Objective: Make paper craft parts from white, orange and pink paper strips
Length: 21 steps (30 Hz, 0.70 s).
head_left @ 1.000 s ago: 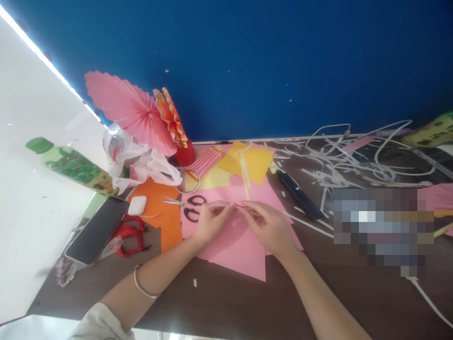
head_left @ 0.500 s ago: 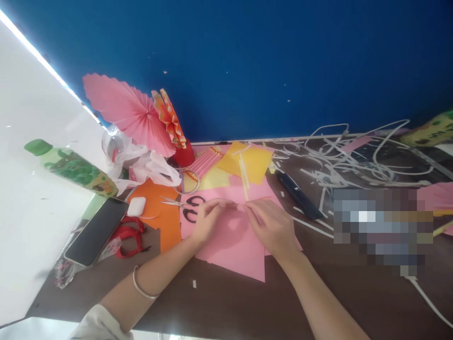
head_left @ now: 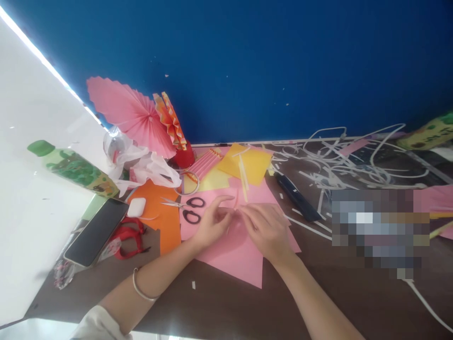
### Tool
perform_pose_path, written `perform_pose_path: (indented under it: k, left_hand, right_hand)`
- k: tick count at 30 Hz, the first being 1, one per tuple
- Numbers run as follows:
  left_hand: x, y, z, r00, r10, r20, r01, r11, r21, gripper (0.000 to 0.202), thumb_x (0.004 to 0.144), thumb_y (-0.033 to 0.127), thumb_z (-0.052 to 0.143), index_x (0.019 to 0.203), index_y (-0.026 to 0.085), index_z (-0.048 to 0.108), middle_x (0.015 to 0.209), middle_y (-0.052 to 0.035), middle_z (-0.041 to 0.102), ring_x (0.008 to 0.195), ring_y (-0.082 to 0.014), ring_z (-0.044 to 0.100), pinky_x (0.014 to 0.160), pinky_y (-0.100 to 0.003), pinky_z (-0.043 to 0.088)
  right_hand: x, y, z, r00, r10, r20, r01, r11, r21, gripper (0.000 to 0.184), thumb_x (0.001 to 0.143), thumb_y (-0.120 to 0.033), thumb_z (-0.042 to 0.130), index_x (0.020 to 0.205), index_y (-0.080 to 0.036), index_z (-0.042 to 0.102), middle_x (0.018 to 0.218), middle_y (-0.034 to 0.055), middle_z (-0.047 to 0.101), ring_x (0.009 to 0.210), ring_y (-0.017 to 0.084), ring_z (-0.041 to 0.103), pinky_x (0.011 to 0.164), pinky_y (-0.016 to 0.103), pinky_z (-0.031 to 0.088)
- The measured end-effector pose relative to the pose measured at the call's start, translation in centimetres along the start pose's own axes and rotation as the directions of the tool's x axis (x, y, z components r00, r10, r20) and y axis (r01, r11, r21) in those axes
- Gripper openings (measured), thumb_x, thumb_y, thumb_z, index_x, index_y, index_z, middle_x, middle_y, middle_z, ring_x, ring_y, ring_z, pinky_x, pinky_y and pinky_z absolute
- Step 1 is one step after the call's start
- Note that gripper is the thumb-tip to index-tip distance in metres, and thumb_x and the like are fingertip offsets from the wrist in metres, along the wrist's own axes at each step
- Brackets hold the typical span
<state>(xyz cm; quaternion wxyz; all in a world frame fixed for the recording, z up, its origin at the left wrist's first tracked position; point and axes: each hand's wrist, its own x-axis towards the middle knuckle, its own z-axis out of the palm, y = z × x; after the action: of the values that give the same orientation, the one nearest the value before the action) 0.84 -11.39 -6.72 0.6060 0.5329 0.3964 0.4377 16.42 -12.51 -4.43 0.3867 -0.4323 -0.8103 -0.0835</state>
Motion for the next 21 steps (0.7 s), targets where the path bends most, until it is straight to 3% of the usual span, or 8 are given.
perform_pose_path:
  k: [4,5,7,10,14,17,19,21]
  left_hand:
    - [0.01,-0.07,0.05,0.998,0.062,0.003,-0.062,0.998,-0.016,0.028,0.082,0.036,0.054,0.105,0.022,0.05,0.097,-0.0061,0.062,0.046,-0.0053,0.052,0.045,-0.02,0.042]
    - [0.02,-0.09,0.04,0.998,0.059,0.009,-0.059,0.998,0.001,0.025,0.082,0.036,0.053,0.103,0.021,0.052,0.096,-0.0064,0.062,0.046,-0.0054,0.052,0.045,-0.019,0.041]
    - [0.0,-0.15,-0.02,0.999,0.039,0.028,-0.04,0.998,0.043,0.023,0.084,0.034,0.051,0.101,0.018,0.055,0.076,-0.0032,0.063,0.045,-0.0065,0.051,0.044,-0.019,0.039]
    - [-0.03,-0.12,-0.07,0.999,0.021,0.03,-0.023,0.998,0.061,0.024,0.084,0.031,0.052,0.103,0.016,0.057,0.049,0.003,0.053,0.043,-0.008,0.049,0.045,-0.018,0.039]
    - [0.01,0.25,0.07,1.0,-0.015,0.009,0.015,1.0,-0.02,0.025,0.083,0.032,0.054,0.101,0.015,0.058,0.054,0.0007,0.059,0.043,-0.0078,0.051,0.046,-0.019,0.041]
    - [0.1,0.43,0.12,1.0,-0.031,0.003,0.031,0.997,-0.073,0.027,0.081,0.035,0.057,0.099,0.014,0.058,0.065,-0.0037,0.065,0.042,-0.0077,0.053,0.043,-0.018,0.042]
    - [0.15,0.41,0.08,0.999,-0.042,0.01,0.043,0.995,-0.093,0.029,0.081,0.035,0.058,0.1,0.014,0.057,0.068,-0.0054,0.067,0.043,-0.0082,0.054,0.041,-0.018,0.042]
    - [0.19,0.35,0.04,0.998,-0.058,0.027,0.061,0.991,-0.116,0.031,0.08,0.036,0.058,0.101,0.013,0.056,0.069,-0.0067,0.067,0.046,-0.0102,0.057,0.04,-0.017,0.042]
  right_hand:
    - [-0.09,-0.02,0.14,1.0,-0.006,-0.009,0.007,1.0,0.026,0.017,0.081,-0.01,0.055,0.094,-0.019,0.06,0.083,0.0056,0.069,0.078,0.019,0.063,0.073,0.033,0.046]
    - [-0.09,0.0,0.13,1.0,-0.018,-0.011,0.018,1.0,0.024,0.018,0.081,-0.01,0.054,0.095,-0.02,0.06,0.083,0.0055,0.069,0.078,0.019,0.063,0.073,0.033,0.047]
    - [-0.09,0.09,0.08,0.999,-0.049,-0.017,0.05,0.999,0.017,0.02,0.081,-0.009,0.055,0.097,-0.02,0.059,0.083,0.0052,0.069,0.078,0.018,0.063,0.073,0.033,0.048]
    - [-0.12,0.28,0.04,0.997,-0.073,-0.04,0.073,0.997,0.006,0.026,0.078,-0.007,0.058,0.101,-0.019,0.057,0.087,0.0069,0.068,0.082,0.019,0.063,0.075,0.033,0.05]
    - [-0.06,0.16,0.13,0.987,0.07,-0.147,-0.053,0.991,0.121,0.037,0.074,-0.008,0.061,0.108,-0.023,0.054,0.094,0.0074,0.064,0.091,0.02,0.06,0.08,0.035,0.052]
    - [0.1,-0.19,0.24,0.915,0.372,-0.155,-0.285,0.87,0.402,0.051,0.071,-0.017,0.068,0.117,-0.027,0.048,0.113,0.0086,0.055,0.099,0.022,0.057,0.083,0.04,0.052]
    - [0.12,-0.25,0.38,0.822,0.564,-0.077,-0.423,0.696,0.581,0.065,0.068,-0.024,0.07,0.125,-0.029,0.04,0.127,0.0102,0.044,0.108,0.024,0.052,0.085,0.043,0.051]
    - [0.05,-0.12,0.57,0.734,0.679,0.017,-0.519,0.545,0.659,0.066,0.066,-0.027,0.072,0.125,-0.029,0.04,0.131,0.0102,0.04,0.114,0.024,0.048,0.09,0.045,0.047]
